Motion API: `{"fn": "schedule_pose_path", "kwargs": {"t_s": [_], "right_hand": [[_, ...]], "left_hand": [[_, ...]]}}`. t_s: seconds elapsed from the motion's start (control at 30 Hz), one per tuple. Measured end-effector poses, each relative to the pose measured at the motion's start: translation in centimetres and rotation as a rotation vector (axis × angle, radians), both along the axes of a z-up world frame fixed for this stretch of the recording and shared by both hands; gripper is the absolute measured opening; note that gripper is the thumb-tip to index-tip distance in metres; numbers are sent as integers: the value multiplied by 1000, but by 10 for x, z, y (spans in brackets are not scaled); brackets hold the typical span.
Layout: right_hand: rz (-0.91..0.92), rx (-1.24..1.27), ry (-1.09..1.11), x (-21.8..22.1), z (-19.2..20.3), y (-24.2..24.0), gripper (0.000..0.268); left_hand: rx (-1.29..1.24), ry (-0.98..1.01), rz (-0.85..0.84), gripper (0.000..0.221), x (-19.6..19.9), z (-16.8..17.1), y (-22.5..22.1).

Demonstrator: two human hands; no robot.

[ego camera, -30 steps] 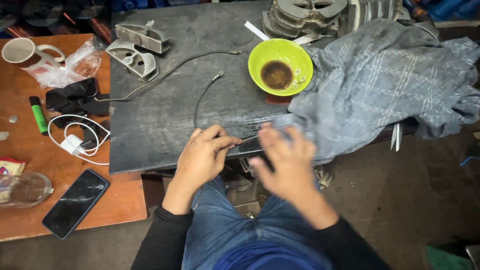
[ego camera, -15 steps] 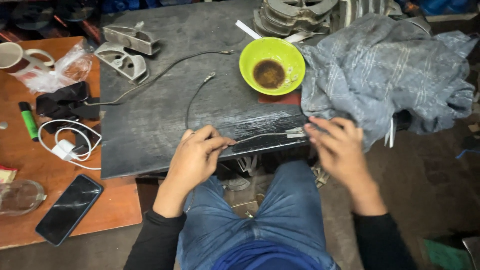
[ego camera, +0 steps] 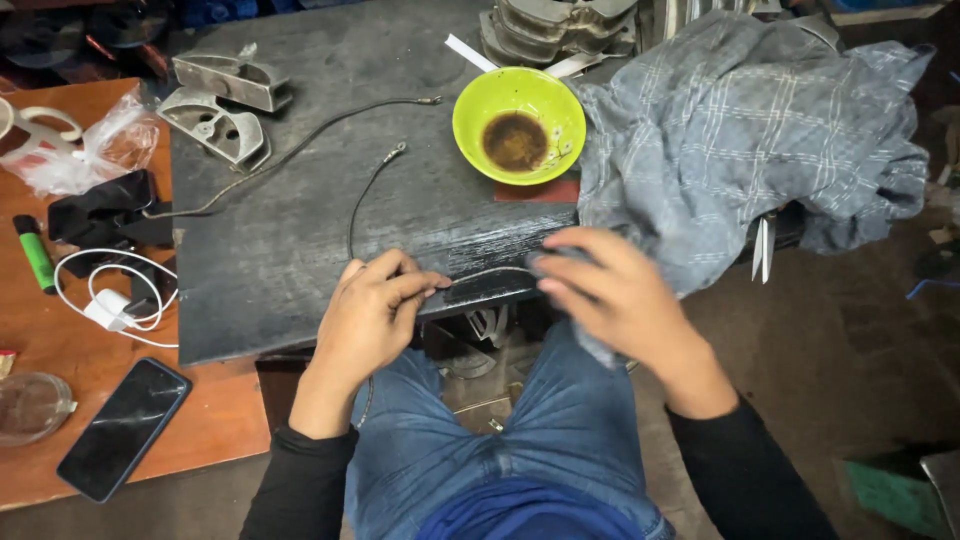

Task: Cleaning a thin metal cable by wiping it with a cloth dipped in a cleaning solution at a workbench.

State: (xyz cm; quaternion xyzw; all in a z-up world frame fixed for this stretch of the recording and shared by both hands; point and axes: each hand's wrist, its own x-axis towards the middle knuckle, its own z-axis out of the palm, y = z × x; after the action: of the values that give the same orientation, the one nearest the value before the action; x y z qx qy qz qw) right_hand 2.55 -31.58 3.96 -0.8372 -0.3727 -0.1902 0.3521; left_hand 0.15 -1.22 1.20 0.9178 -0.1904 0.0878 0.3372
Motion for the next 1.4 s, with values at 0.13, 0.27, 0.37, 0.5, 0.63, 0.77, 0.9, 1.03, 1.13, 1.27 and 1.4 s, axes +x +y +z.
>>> {"fn": "schedule_pose_path", "kwargs": {"t_s": [0.13, 0.27, 0.37, 0.5, 0.63, 0.77, 0.9, 1.03, 1.13, 1.27, 1.4], "right_hand": [[-23, -206, -40, 10, -20, -15, 13], [-73, -299, -24, 4, -20, -41, 8], [-74, -339, -50, 5, -15, -44, 11], [-37, -383, -88, 5, -20, -45, 17], [-43, -318, -145, 12, -32, -50, 20], [-74, -45, -198, -2, 7, -45, 16], [-92, 172, -252, -22, 41, -49, 11], [-103, 81, -306, -41, 75, -51, 20], [-138, 110, -368, -41, 83, -54, 20], [-124, 83, -426, -39, 83, -61, 19], [-113, 85, -455, -40, 75, -67, 22]], "left_hand": [[7, -6, 3, 13, 1, -2, 0], [0, -14, -9, 13, -2, -3, 0], [25, -24, -21, 14, 1, -4, 0], [127, -63, -12, 19, 1, -6, -1], [239, -213, 3, 10, 3, -5, -2], [71, -342, 9, 8, -6, 35, -10], [-186, -406, -30, 14, -30, 80, -18], [-182, -336, -62, 13, -57, 113, -27], [-229, -325, -93, 15, -63, 117, -32], [-262, -358, -91, 14, -67, 120, -37], [-273, -437, -98, 12, -68, 122, -40]]}}
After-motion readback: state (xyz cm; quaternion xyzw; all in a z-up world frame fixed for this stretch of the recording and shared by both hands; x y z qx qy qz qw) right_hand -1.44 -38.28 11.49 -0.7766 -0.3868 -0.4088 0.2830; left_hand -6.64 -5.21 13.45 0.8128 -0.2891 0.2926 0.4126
